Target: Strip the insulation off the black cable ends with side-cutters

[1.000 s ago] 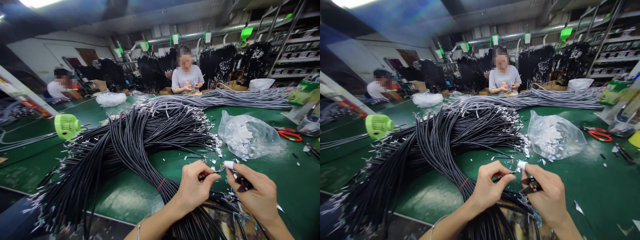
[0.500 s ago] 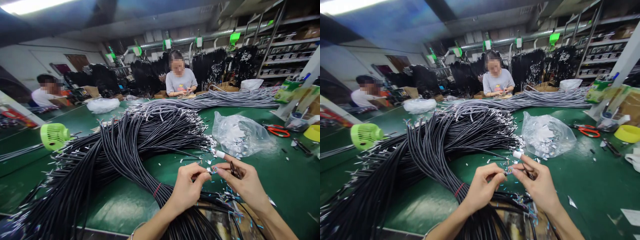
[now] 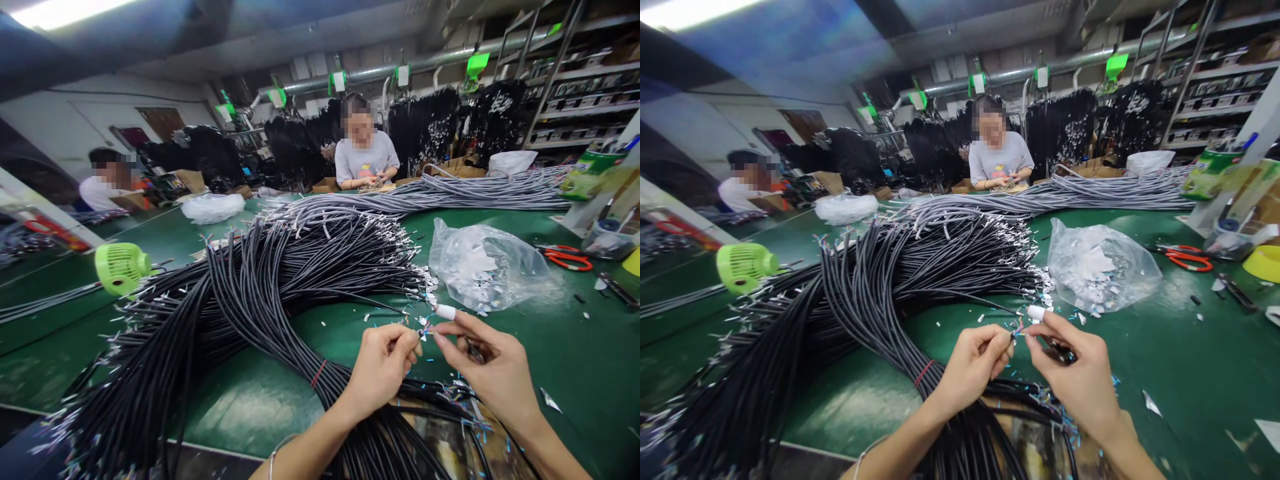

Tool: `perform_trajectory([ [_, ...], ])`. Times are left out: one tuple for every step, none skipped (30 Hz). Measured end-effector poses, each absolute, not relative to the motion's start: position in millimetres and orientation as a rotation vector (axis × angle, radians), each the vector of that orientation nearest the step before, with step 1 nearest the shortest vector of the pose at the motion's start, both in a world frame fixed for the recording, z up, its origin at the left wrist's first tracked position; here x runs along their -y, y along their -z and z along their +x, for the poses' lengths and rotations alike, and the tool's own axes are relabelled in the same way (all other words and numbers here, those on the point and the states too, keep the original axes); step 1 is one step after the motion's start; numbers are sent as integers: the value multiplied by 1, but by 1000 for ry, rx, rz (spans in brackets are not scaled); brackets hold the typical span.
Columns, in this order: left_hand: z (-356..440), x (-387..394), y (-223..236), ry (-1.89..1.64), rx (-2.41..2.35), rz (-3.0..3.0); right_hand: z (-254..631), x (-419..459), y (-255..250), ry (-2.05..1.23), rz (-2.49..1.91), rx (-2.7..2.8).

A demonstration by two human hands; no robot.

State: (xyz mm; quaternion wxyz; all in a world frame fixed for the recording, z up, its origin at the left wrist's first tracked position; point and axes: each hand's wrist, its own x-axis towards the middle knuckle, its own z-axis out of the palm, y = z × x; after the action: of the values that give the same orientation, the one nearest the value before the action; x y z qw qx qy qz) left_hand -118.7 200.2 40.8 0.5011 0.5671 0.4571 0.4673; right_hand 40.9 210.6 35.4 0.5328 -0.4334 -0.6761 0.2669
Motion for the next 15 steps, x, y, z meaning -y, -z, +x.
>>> perform_trajectory([
  [-119,-200,-41,-1127,-1107,1364,41,-210,-34,-575,-1014,1631],
  [-119,-200,-41,-1123,-1108,1358,41,-210,-33,-528,-993,1643],
  [-119,-200,-41,-1120,-1111,1351,41,-210,-32,-506,-974,1650],
  [-119,-200,-42,-1116,-1112,1344,41,-210,-32,-507,-960,1652],
  [-119,-200,-42,-1114,-1112,1339,41,-210,-31,-526,-951,1651],
  [-119,-200,-42,-1114,-1111,1337,41,-210,-31,-553,-949,1644],
  [-119,-200,-43,-1115,-1108,1336,41,-210,-30,-584,-955,1635],
  [-119,-200,-43,-1115,-1105,1337,41,-210,-30,-618,-966,1623],
  [-119,-200,-43,-1114,-1099,1336,40,-210,-30,-655,-978,1607],
  [-118,-200,-44,-1112,-1095,1335,40,-211,-29,-694,-985,1589],
  [-118,-200,-44,-1110,-1096,1331,39,-211,-29,-738,-989,1571],
  [-118,-200,-45,-1110,-1098,1325,39,-211,-29,-781,-992,1554],
  [-118,-200,-45,-1109,-1101,1321,38,-211,-29,-817,-991,1538],
  [-118,-200,-45,-1109,-1103,1317,38,-212,-29,-842,-991,1521],
  [-119,-200,-45,-1109,-1105,1317,37,-212,-29,-860,-992,1506],
])
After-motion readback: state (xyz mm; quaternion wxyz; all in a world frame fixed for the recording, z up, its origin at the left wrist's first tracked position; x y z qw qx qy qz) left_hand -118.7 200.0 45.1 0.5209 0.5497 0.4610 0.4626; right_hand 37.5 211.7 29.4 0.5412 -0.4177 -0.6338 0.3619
